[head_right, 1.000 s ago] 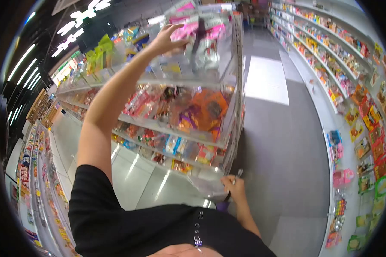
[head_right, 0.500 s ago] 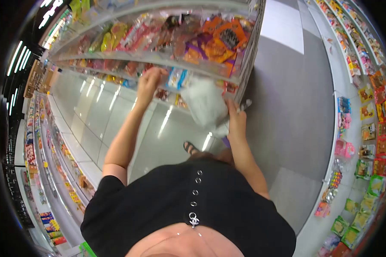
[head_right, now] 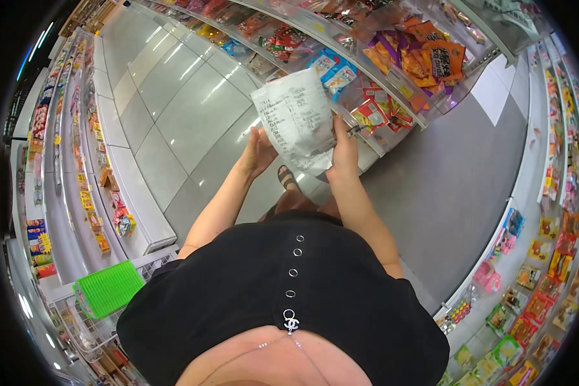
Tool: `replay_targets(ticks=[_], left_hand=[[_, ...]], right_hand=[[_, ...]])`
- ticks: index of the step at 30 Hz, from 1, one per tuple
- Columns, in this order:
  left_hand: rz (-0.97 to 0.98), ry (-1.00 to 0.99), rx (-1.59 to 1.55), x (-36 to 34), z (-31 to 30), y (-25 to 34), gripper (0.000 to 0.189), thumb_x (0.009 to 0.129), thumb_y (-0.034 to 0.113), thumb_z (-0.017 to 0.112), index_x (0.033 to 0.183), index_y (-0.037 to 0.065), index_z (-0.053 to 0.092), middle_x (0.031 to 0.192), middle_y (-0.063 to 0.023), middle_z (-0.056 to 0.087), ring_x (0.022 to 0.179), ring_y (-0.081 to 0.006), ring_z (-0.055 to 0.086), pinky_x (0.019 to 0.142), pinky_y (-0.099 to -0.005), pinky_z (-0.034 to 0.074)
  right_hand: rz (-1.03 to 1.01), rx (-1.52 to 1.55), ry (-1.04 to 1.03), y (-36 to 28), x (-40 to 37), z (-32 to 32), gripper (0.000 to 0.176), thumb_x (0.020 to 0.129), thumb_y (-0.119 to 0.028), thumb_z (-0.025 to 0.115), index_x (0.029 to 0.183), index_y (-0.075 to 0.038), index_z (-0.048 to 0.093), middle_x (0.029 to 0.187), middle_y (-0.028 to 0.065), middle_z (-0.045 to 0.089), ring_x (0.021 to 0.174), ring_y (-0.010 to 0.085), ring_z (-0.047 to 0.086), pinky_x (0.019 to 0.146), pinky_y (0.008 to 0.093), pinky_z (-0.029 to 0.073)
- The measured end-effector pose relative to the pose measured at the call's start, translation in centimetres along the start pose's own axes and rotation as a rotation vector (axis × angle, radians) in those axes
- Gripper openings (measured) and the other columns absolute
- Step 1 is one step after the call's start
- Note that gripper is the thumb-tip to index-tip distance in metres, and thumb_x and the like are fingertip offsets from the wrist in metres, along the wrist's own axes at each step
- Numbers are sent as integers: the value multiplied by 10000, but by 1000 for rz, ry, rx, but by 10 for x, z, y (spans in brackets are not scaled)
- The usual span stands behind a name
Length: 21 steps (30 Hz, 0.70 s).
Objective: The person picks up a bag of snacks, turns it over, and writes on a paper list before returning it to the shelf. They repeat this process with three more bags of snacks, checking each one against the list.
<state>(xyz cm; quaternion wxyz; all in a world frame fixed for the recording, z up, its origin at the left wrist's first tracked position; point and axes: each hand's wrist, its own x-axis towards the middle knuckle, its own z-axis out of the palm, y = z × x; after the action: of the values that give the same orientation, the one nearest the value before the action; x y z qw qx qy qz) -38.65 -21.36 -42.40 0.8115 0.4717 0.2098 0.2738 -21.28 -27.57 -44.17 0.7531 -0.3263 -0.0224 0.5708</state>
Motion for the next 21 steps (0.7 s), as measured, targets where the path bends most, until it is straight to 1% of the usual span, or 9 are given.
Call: replay_targets(ticks=[1,4,8,10,11,14,16,18,21], left_hand=[[24,14,14,-4,-3,2,1087,710,829,388,1443,51,193,1452,-157,303,1352,-288,260,1102,-483,184],[-76,-39,-601,-10,-13,-17,1095,708,835,376,1441,43,192,1452,-163,298,1341,-301,283,1100,-488,209],[-48,-61,-234,-17,-21,-74,1002,770,785,374,1416,28,262,1409,-151,369,1264,-278,397,1045,-440,328],[-292,118,528,-22,-40,-97,898,821,725,389,1377,22,336,1315,-130,457,1158,-238,467,963,-369,391],[-188,123,493,-31,-13,-75,787,844,652,439,1315,21,424,1201,-105,522,1025,-204,511,858,-314,431],[-556,192,687,-31,-3,-36,661,868,516,539,1290,13,474,1222,-116,560,1140,-207,503,983,-312,357],[-413,142,604,-33,18,-2,584,821,409,656,1231,16,523,1117,-116,593,1029,-195,536,891,-305,419],[-179,-2,648,-32,-4,-19,551,775,360,716,1180,23,553,996,-90,614,887,-184,566,777,-298,469],[-150,-127,899,-34,-11,-20,487,793,340,694,1161,46,572,930,-72,626,788,-179,595,735,-300,482]], right_hand=[[20,-18,-4,7,3,-1,414,950,-353,490,1187,-17,542,1164,80,579,1059,196,551,912,343,435],[71,126,-17,11,5,1,392,936,-344,517,1172,-32,541,1133,86,604,1029,227,585,909,384,462],[91,206,39,15,1,11,394,934,-363,513,1173,-52,544,1132,64,605,1051,217,571,930,387,448],[85,143,63,14,-3,16,407,919,-361,543,1171,-42,541,1137,71,601,1044,206,570,922,366,449],[99,107,56,15,-3,17,411,914,-359,553,1168,-37,541,1139,77,599,1039,205,571,919,360,450],[99,-37,-25,29,-3,4,383,889,-295,607,1139,-10,553,1111,87,607,1020,185,574,899,339,455],[41,-157,-130,39,3,-8,362,882,-261,620,1130,-5,558,1093,80,613,1014,179,574,894,336,454],[18,-214,-180,38,-2,0,345,878,-237,619,1126,-4,563,1070,69,622,1013,168,568,905,323,432],[-56,-100,-218,17,-9,21,352,900,-161,571,1212,-5,524,1136,61,594,1055,149,536,964,305,370]])
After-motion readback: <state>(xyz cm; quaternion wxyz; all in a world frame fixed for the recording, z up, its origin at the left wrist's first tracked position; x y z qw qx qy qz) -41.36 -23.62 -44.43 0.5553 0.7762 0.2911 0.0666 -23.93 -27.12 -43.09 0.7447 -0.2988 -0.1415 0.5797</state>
